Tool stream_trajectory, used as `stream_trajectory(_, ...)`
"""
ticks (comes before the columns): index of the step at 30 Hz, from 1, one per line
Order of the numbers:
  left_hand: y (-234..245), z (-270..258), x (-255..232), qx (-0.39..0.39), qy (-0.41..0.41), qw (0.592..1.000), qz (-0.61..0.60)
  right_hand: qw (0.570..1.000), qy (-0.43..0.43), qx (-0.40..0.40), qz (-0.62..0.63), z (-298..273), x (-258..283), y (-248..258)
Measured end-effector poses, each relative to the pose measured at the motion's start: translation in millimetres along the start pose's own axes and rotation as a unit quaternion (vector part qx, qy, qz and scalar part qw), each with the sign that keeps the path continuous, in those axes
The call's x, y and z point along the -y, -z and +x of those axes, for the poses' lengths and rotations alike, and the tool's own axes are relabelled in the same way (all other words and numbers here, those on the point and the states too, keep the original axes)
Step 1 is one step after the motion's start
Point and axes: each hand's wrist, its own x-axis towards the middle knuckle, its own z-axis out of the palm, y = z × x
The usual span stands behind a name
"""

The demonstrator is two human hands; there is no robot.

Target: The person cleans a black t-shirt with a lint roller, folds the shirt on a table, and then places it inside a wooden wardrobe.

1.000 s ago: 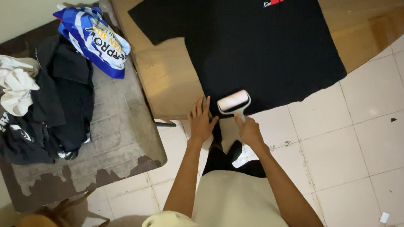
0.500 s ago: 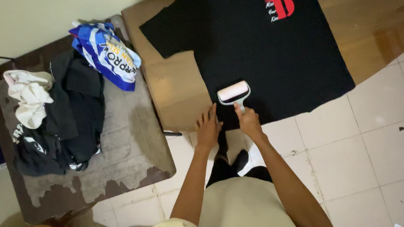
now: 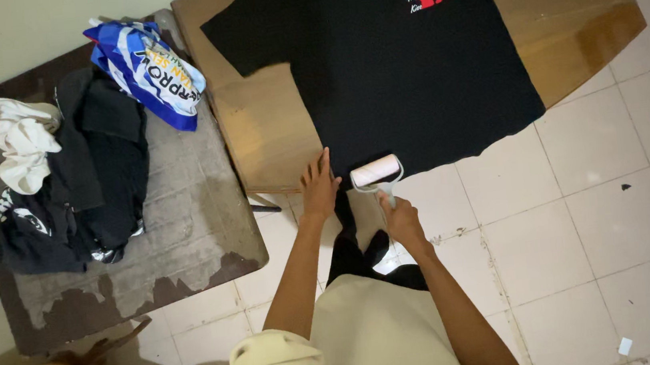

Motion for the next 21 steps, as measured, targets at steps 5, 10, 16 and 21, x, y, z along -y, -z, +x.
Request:
stream_trajectory(5,13,-1,-14,0.014,0.017,1.000,0.012,1.000,0.006,-0.013,-0.017,17,-1,-6)
stream_trajectory(10,49,19,-34,0.067,0.096,0.992,-0.041,0.999,0.025,-0.023,0.002,56,15,-17)
stream_trajectory(16,84,53,-30,0.128,0.025,0.991,-0.018,1.000,0.018,-0.020,0.016,102,60,-18)
stream_trajectory(21,67,94,-1,0.017,-0.006,0.999,-0.038,1.000,-0.016,-0.001,0.012,141,99,-18)
